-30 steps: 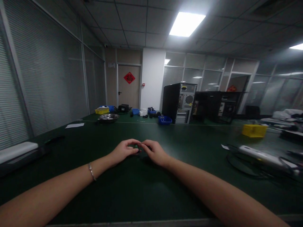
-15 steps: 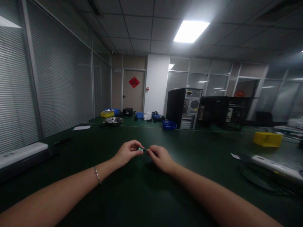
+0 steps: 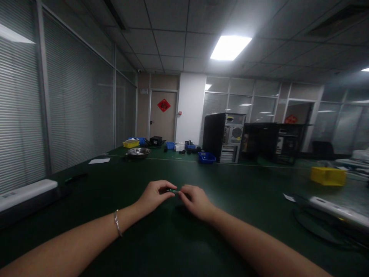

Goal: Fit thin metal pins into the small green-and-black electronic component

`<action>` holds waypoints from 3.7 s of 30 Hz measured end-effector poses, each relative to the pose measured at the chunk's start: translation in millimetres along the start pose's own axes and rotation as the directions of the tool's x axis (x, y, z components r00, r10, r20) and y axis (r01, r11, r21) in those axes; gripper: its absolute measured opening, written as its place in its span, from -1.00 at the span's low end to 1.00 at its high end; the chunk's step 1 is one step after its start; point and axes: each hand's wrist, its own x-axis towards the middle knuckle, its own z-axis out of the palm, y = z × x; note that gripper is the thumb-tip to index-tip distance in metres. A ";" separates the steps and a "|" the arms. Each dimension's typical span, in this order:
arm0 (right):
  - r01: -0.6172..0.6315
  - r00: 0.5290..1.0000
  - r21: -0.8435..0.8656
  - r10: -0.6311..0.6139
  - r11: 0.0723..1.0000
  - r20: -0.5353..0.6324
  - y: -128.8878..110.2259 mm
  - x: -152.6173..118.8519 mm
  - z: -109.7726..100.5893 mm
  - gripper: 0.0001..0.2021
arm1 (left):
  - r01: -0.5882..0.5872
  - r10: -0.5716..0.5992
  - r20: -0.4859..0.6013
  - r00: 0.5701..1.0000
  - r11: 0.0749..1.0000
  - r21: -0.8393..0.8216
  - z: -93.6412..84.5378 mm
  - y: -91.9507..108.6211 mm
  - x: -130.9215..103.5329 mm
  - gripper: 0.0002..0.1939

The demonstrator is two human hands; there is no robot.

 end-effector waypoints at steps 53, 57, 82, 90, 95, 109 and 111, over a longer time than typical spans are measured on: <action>-0.159 0.981 0.165 0.175 0.973 -0.086 24.1 -0.8 10.6 -0.65 | 0.070 -0.081 0.401 0.912 0.997 0.042 5.4 -8.6 -0.4 -0.76; -0.171 0.981 0.130 0.181 0.977 -0.071 21.5 -0.9 10.4 -0.64 | -0.139 0.043 0.442 0.896 0.973 0.187 8.6 -4.1 -2.5 -0.73; -0.117 0.987 0.177 0.095 0.977 0.129 23.2 -1.5 2.3 -0.78 | -0.013 -0.074 0.325 0.943 0.966 0.258 1.5 -14.4 -2.6 -0.59; 0.006 0.969 0.123 -0.036 0.992 0.243 19.1 -2.3 -5.5 -0.73 | 0.033 -0.085 0.223 0.971 0.974 0.226 2.0 -25.0 0.2 -0.55; 0.029 0.960 0.083 -0.051 0.996 0.277 16.7 -2.8 -6.3 -0.74 | 0.054 -0.101 0.255 0.962 0.981 0.186 -0.3 -24.2 1.1 -0.57; -0.066 0.961 0.139 0.025 0.988 0.277 15.7 -0.3 -8.3 -0.66 | 0.136 -0.123 0.296 0.947 0.990 -0.023 2.8 -26.9 3.9 -0.54; -0.061 0.955 0.127 0.021 0.990 0.296 14.4 -0.4 -9.9 -0.66 | 0.146 -0.133 0.290 0.948 0.989 -0.021 2.7 -25.6 3.5 -0.54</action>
